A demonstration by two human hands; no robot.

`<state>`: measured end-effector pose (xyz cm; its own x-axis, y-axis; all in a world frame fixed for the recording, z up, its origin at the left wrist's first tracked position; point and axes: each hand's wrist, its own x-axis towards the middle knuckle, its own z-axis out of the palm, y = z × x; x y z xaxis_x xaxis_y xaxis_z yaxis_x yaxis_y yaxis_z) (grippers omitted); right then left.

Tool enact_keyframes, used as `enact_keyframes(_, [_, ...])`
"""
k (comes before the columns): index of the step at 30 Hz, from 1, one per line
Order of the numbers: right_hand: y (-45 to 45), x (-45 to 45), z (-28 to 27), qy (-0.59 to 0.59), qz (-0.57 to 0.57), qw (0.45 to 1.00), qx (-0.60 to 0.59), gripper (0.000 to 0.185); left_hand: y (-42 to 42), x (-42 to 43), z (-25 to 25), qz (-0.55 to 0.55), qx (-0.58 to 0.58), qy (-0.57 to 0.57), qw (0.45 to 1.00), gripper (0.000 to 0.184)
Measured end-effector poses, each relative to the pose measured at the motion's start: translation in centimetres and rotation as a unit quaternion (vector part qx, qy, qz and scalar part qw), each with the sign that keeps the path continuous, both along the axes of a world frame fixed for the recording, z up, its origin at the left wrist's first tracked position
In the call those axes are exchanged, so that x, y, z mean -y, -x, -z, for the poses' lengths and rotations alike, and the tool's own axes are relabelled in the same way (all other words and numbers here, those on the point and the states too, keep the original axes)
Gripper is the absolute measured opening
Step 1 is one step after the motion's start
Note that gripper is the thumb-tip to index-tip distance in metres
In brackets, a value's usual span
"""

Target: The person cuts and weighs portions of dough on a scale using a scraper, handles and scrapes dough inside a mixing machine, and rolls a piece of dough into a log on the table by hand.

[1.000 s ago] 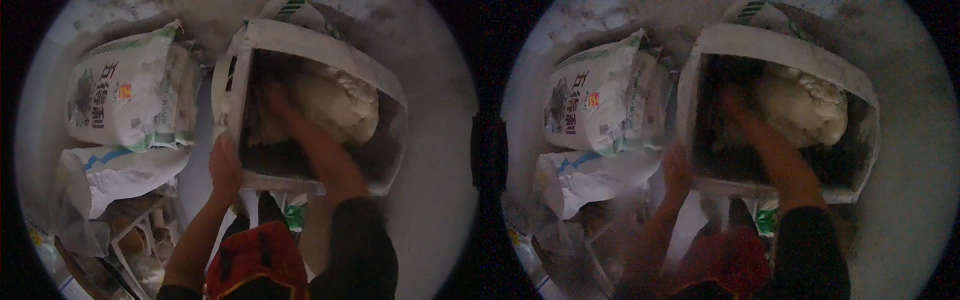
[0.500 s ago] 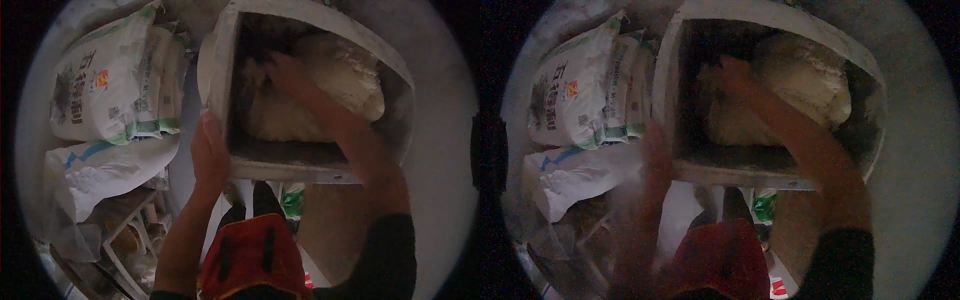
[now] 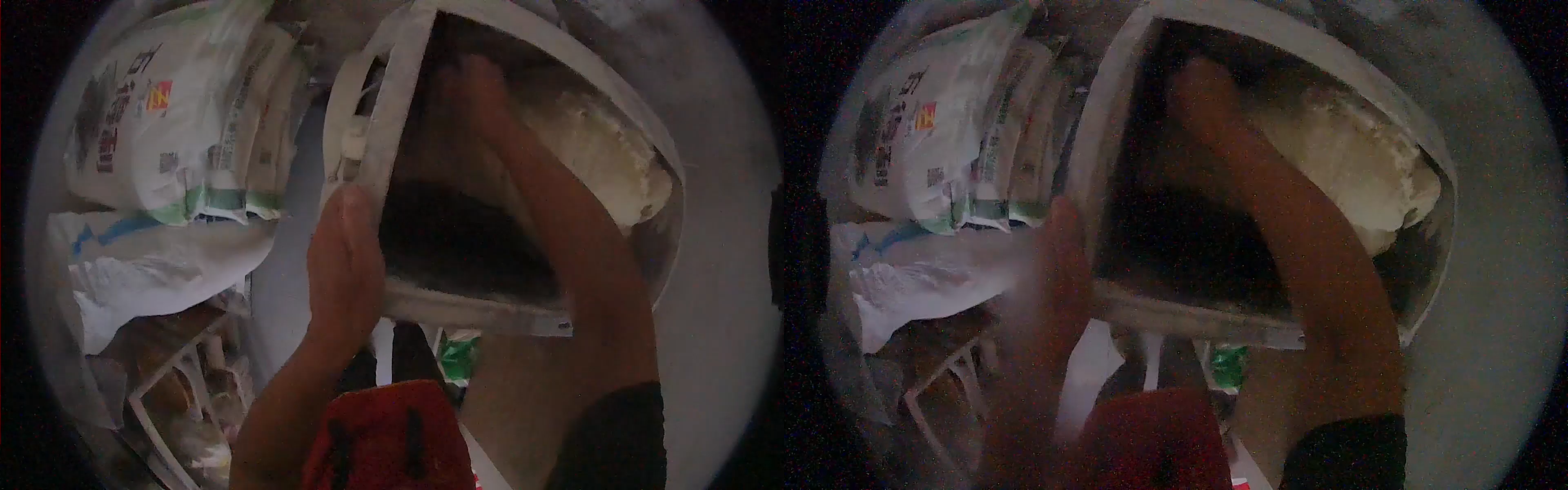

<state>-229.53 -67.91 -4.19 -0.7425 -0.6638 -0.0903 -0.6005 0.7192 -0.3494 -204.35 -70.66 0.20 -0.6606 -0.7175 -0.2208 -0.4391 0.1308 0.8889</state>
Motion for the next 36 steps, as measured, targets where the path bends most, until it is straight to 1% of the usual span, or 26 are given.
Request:
enact_keyframes(1, [-2.0,-0.2,-1.1,0.015,0.027,0.999,-0.010,0.033,-0.1,-0.3,-0.6,-0.003,0.001,0.029,1.000,0.042])
enact_keyframes(2, [-3.2,-1.4,-1.4,0.077,0.036,0.996,0.000,0.034,0.4,-0.6,-1.6,-0.003,-0.003,0.061,0.998,0.042])
enact_keyframes(3, [-4.3,-2.6,-1.5,0.139,0.042,0.989,0.007,0.034,0.4,-0.4,-1.7,-0.001,-0.013,0.067,0.998,0.042])
enact_keyframes(4, [-5.6,-3.1,-1.5,0.148,0.002,0.988,-0.048,0.034,0.5,-0.2,-1.9,0.001,-0.024,0.073,0.997,0.042])
enact_keyframes(5, [-6.8,-3.9,-1.3,0.155,-0.035,0.982,-0.102,0.035,0.2,0.2,-1.4,0.010,-0.038,0.051,0.998,0.042])
enact_keyframes(7, [-6.1,-4.3,-0.1,0.097,-0.083,0.981,-0.143,0.035,-0.1,0.0,-1.0,0.018,-0.054,0.010,0.998,0.041])
enact_keyframes(8, [-3.4,-3.4,0.5,0.034,-0.098,0.986,-0.134,0.035,-0.2,0.0,-1.2,0.012,-0.059,-0.008,0.998,0.041])
enact_keyframes(10, [-1.2,-2.2,0.5,-0.064,-0.112,0.982,-0.138,0.035,0.3,0.1,-1.8,-0.003,-0.046,0.018,0.999,0.040])
enact_keyframes(11, [-1.1,-1.7,-0.2,-0.101,-0.108,0.978,-0.150,0.034,0.7,-0.2,-2.4,-0.010,-0.027,0.060,0.998,0.039])
enact_keyframes(13, [-0.2,-3.5,1.6,-0.057,-0.117,0.964,-0.230,0.030,0.4,-0.4,-2.2,-0.011,-0.017,0.083,0.996,0.038])
enact_keyframes(14, [1.7,-7.0,5.4,0.031,-0.126,0.945,-0.301,0.027,0.0,-0.2,-1.1,-0.003,-0.036,0.073,0.997,0.038])
enact_keyframes(15, [1.7,-7.7,4.9,0.127,-0.056,0.971,-0.193,0.024,-0.1,-0.1,-0.4,-0.004,-0.052,0.070,0.996,0.037])
enact_keyframes(16, [1.7,-8.5,4.5,0.241,0.015,0.966,-0.093,0.021,-0.2,-0.1,0.3,-0.005,-0.068,0.066,0.995,0.037])
enact_keyframes(17, [-0.7,-8.1,-0.1,0.333,0.167,0.908,0.194,0.019,-0.1,-0.1,0.5,-0.010,-0.081,0.071,0.994,0.036])
enact_keyframes(18, [-2.1,-7.8,-2.8,0.384,0.301,0.742,0.460,0.017,-0.1,-0.1,0.8,-0.016,-0.092,0.078,0.993,0.036])
enact_keyframes(21, [-0.8,-6.8,-3.4,0.495,0.342,0.610,0.515,0.016,-0.2,0.0,1.7,-0.004,-0.094,0.137,0.986,0.033])
enact_keyframes(24, [1.2,-5.5,-2.4,0.561,0.282,0.528,0.572,0.012,-0.1,0.1,1.7,0.000,-0.090,0.131,0.987,0.031])
enact_keyframes(27, [1.8,-5.5,-2.5,0.556,0.230,0.562,0.568,0.013,-0.1,0.2,1.0,-0.004,-0.081,0.094,0.992,0.030])
enact_keyframes(30, [3.5,-6.1,-2.4,0.513,0.217,0.565,0.609,0.013,0.0,0.2,0.5,-0.011,-0.080,0.059,0.995,0.030])
enact_keyframes(33, [3.8,-6.0,-2.7,0.508,0.242,0.570,0.598,0.013,0.0,0.2,0.2,-0.012,-0.065,0.036,0.997,0.030])
enact_keyframes(36, [2.3,-5.1,-4.3,0.524,0.265,0.583,0.562,0.013,-0.2,0.4,0.3,-0.001,-0.021,0.034,0.999,0.030])
